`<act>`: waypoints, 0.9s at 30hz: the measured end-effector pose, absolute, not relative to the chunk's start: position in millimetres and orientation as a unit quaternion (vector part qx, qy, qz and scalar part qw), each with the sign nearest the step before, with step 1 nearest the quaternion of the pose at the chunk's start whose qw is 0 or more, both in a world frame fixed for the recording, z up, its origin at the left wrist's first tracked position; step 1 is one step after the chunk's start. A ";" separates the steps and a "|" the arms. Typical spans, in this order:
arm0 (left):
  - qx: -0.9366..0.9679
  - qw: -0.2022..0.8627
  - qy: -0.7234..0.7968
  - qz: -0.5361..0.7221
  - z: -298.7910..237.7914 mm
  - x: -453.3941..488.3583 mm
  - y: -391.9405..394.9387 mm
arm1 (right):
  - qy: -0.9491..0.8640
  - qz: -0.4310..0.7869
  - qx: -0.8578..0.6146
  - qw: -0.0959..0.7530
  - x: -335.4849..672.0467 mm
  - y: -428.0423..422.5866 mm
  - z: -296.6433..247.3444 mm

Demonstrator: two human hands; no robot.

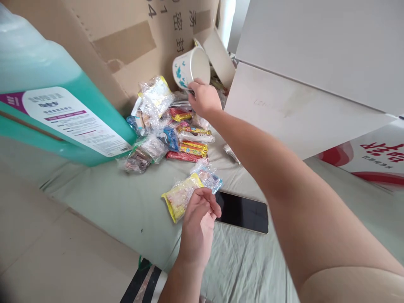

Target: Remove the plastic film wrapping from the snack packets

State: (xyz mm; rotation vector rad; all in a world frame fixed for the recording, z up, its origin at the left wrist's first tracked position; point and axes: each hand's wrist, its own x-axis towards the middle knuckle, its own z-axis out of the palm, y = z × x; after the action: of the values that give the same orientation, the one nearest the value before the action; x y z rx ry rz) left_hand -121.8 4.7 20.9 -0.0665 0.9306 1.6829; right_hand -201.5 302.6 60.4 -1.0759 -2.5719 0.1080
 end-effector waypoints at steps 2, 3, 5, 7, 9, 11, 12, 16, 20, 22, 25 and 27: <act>-0.027 0.564 0.392 0.726 20.2 -125.9 1.8 | -0.918 0.043 -0.324 0.223 -171.1 262.3 67.5; -0.024 0.565 0.392 0.726 19.6 -128.0 0.6 | -0.923 0.042 -0.310 0.223 -150.9 241.4 70.2; -0.018 0.573 0.392 0.720 18.4 -131.8 -1.3 | -0.935 0.046 -0.302 0.181 -102.5 203.6 73.7; -0.013 0.580 0.388 0.716 17.5 -134.1 -1.8 | -0.937 0.039 -0.319 0.138 -48.1 175.4 75.0; -0.015 0.584 0.380 0.717 17.4 -134.2 -0.8 | -0.915 0.014 -0.382 0.127 5.7 157.8 73.3; -0.017 0.593 0.373 0.713 17.9 -132.0 1.1 | -0.884 -0.009 -0.450 0.129 53.5 148.5 67.9; -0.017 0.598 0.372 0.709 18.2 -130.1 2.1 | -0.873 -0.015 -0.471 0.127 74.3 145.9 64.1; -0.012 0.614 0.371 0.697 17.2 -119.5 2.9 | -0.853 -0.035 -0.510 0.107 131.8 141.1 51.5; 0.034 0.589 0.409 0.696 14.0 -117.3 8.1 | -0.874 -0.051 -0.473 0.099 138.9 140.9 55.8; 0.107 0.551 0.464 0.686 18.9 -127.4 25.2 | -0.892 -0.040 -0.425 0.151 118.6 147.1 59.1; 0.290 0.411 0.570 0.650 43.8 -158.7 83.1 | -0.920 0.026 -0.342 0.190 60.0 169.5 58.5; 0.405 0.277 0.606 0.626 67.6 -184.8 140.4 | -0.927 0.082 -0.317 0.184 11.5 190.1 55.7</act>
State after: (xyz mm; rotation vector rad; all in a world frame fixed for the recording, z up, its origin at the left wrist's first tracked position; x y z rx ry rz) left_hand -184.8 140.4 67.6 1.0867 1.6282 1.6801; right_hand 11.5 190.1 55.7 -0.8929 -2.6128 0.2303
